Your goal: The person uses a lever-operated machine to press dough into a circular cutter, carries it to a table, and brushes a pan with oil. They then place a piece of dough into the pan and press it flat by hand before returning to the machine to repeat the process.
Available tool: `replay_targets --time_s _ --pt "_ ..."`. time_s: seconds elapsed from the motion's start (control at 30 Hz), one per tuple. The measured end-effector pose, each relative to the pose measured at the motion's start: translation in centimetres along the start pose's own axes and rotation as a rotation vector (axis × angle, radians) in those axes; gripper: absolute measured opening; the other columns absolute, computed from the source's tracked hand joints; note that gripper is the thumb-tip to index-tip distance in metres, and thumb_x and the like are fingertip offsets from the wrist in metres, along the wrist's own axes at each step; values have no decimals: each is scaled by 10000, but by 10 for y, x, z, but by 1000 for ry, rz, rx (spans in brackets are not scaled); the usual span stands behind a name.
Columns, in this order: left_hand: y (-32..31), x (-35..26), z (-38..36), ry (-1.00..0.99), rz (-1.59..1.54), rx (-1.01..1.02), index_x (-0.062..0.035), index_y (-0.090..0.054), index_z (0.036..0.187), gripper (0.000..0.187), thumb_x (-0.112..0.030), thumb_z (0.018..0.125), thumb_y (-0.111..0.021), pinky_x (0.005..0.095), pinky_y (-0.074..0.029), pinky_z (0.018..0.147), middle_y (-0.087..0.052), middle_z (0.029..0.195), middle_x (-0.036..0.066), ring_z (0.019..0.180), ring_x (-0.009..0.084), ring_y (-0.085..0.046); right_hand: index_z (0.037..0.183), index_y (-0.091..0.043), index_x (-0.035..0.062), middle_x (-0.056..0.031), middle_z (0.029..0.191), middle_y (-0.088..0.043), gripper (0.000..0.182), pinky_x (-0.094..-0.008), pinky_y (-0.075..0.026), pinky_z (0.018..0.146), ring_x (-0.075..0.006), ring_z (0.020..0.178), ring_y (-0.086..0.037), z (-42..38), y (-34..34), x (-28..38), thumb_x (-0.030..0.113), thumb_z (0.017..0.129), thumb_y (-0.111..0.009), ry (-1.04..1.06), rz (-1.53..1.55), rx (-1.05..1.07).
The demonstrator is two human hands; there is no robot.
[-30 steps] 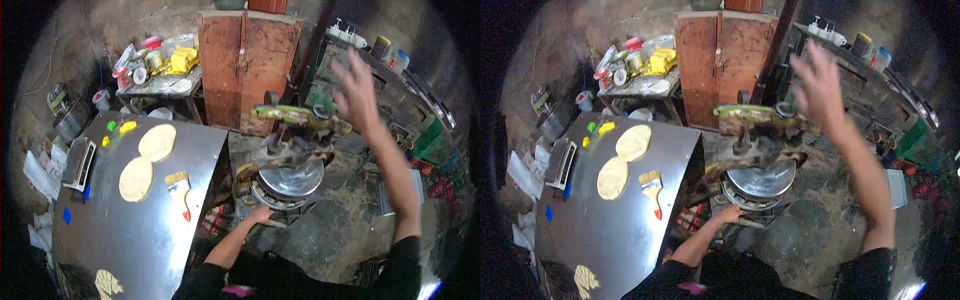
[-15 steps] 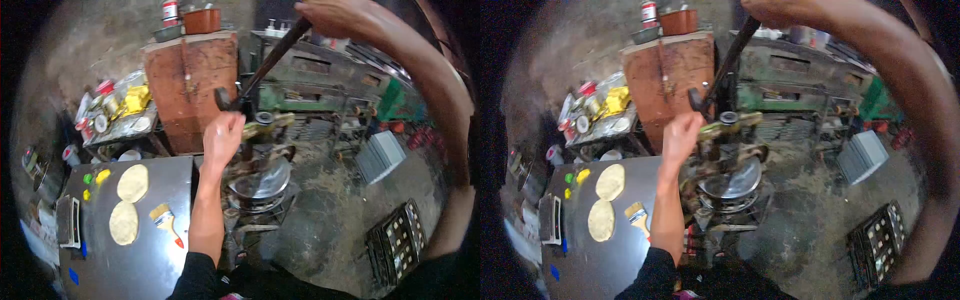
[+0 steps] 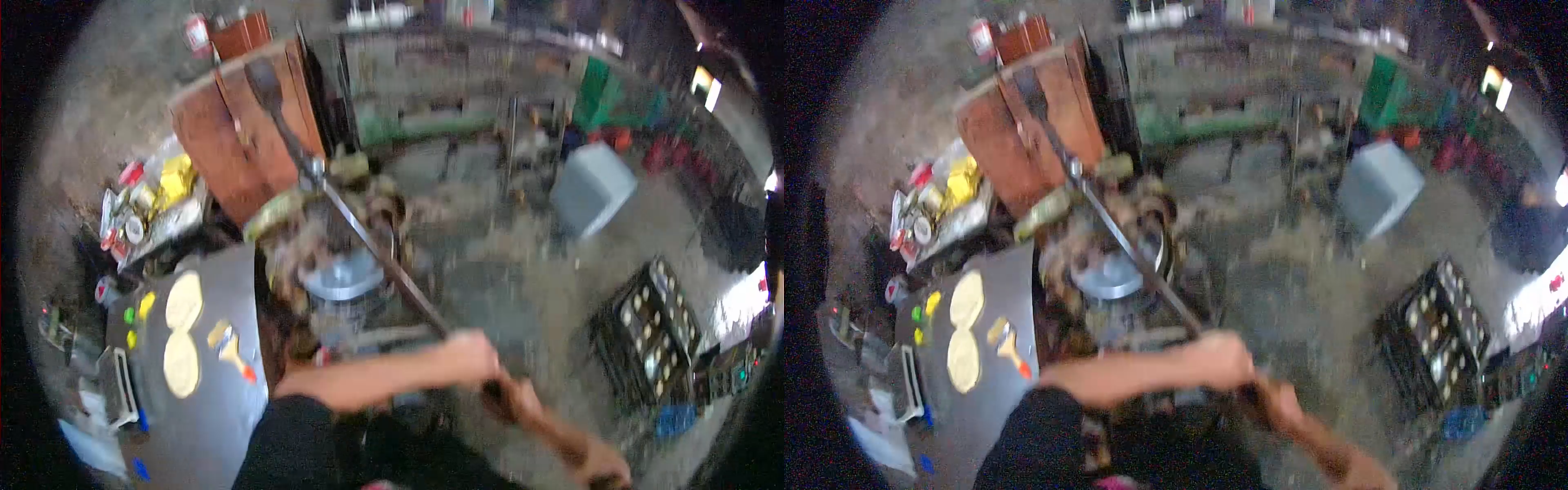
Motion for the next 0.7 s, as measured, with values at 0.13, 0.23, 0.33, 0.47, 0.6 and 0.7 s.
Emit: replay_targets --time_s 0.13,0.23,0.33,0.47,0.6,0.7 --pt "10 -6 -23 -12 109 109 -88 -660 761 98 -168 714 -625 420 -548 550 -676 685 106 668 283 -685 1152 -447 32 -220 750 -648 513 -503 -515 595 -439 702 -635 -25 39 82 403 849 -631 -33 59 144" --pt "39 3 -27 -3 43 42 -87 -678 700 60 -129 672 -646 384 -551 584 -678 681 108 685 263 -690 1255 -414 30 -226 726 -639 609 -498 -516 576 -430 666 -635 -23 61 103 405 836 -648 78 64 114" --pt "-11 12 -3 -88 46 72 -117 -654 760 102 -204 736 -607 367 -532 605 -678 693 71 664 234 -682 1143 -454 62 -187 825 -646 454 -476 -518 630 -414 724 -639 -18 31 59 304 827 -673 15 -44 111" --pt "-59 -3 10 -200 213 -164 -84 -582 799 84 -158 762 -565 378 -512 773 -650 820 39 807 170 -647 1187 -499 58 -166 664 -630 524 -460 -518 537 -374 601 -640 -12 5 9 330 787 -701 112 -133 20" --pt "88 106 -117 60 -126 -869 -67 -571 893 168 -159 753 -582 436 -436 830 -574 853 66 800 271 -548 1077 -532 68 -162 676 -631 432 -428 -524 530 -367 591 -638 -15 33 50 302 766 -718 -66 -101 36" --pt "166 221 -299 815 566 -1387 -30 -580 962 175 -136 834 -524 495 -386 888 -577 918 138 860 341 -535 1152 -508 43 -192 771 -645 496 -438 -529 588 -374 674 -656 -13 54 88 314 789 -709 -51 -70 69"
Point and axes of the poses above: each hand's wrist, its own z-axis towards the middle knuckle, its own y-axis out of the back of the hand, x = y × z, the point moved 10 cm from there along z, towards the middle knuckle
